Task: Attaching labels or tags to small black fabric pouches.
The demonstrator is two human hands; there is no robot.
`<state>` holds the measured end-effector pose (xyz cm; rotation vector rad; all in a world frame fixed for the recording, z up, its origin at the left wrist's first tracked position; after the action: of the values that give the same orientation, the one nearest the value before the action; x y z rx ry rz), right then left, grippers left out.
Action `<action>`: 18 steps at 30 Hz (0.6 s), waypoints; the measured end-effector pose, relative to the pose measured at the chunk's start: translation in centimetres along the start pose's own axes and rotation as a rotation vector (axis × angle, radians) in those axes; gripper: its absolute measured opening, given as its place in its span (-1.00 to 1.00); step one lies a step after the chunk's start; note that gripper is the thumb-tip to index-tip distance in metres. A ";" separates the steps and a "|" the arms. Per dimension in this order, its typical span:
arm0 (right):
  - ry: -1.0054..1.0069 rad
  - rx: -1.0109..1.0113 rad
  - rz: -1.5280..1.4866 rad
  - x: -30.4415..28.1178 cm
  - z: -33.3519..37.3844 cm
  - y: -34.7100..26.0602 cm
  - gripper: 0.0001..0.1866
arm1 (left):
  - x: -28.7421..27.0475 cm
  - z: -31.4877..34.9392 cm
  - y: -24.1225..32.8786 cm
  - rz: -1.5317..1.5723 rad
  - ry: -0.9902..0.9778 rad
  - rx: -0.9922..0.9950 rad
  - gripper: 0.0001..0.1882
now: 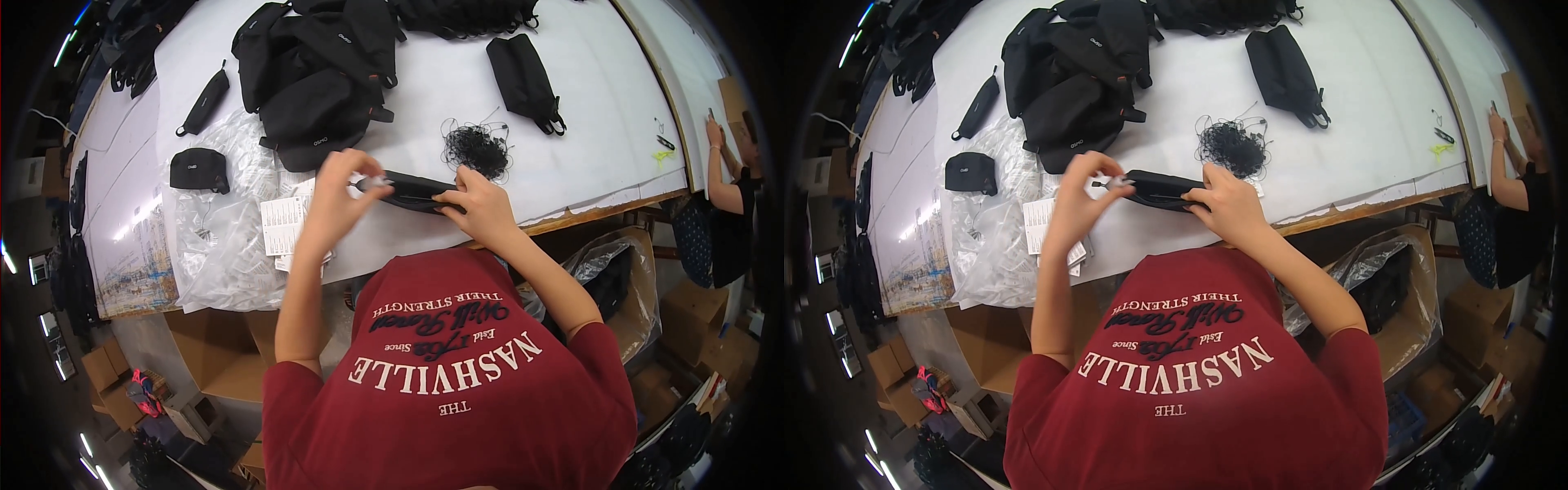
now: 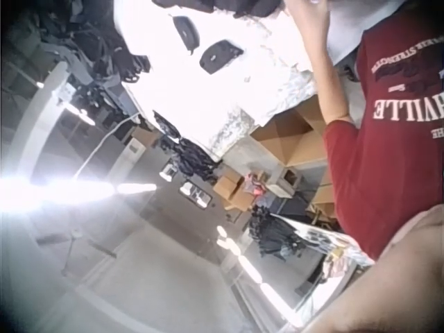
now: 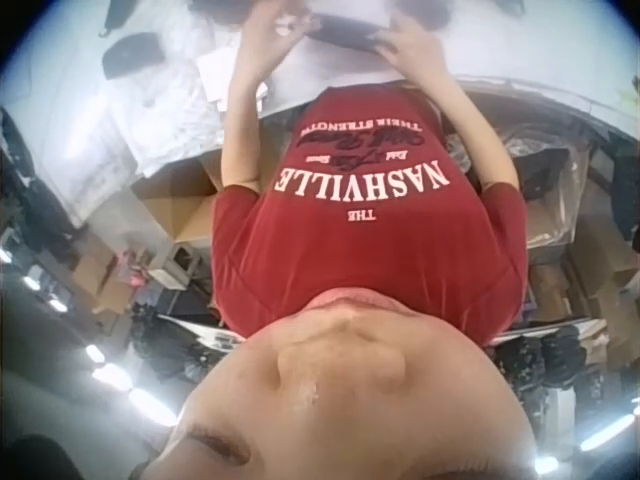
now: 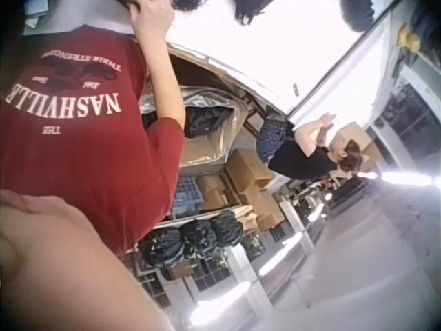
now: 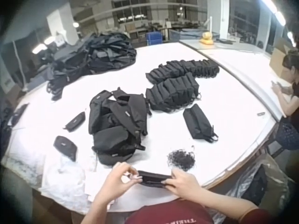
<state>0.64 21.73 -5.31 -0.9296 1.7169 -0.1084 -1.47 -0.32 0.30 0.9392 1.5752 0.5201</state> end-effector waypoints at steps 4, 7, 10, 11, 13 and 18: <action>-0.006 0.007 -0.010 -0.1 0.1 -0.2 -0.82 | 4.0 1.2 0.5 -0.006 -0.085 -0.004 -0.76; -0.009 0.028 -0.017 -0.1 0.2 -0.1 -0.83 | 4.8 1.8 0.0 -0.174 -0.062 0.125 -0.77; -0.005 0.037 -0.024 0.0 0.2 0.0 -0.83 | 5.0 2.3 -0.8 -0.269 -0.022 0.227 -0.76; 0.001 0.037 -0.027 0.0 0.1 0.1 -0.82 | 4.9 2.5 -0.8 -0.269 -0.022 0.228 -0.76; 0.015 0.040 -0.042 -0.2 0.1 0.1 -0.82 | 4.7 3.1 -0.7 -0.355 -0.029 0.216 -0.68; 0.078 0.145 -0.131 -2.2 -0.4 -0.5 -0.79 | 3.4 4.7 -0.5 -0.114 0.377 -0.031 -0.44</action>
<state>0.74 22.60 -3.22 -0.9393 1.6944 -0.3554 2.84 1.35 -3.23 0.7508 1.9400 0.6674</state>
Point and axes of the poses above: each hand's wrist, its own z-axis away from the middle knuckle, its own x-axis out of the palm, y = z × x, the point moved 3 cm from there along -z, towards the middle knuckle, and after that the axes turned 7 degrees about y, right-handed, at the moved point
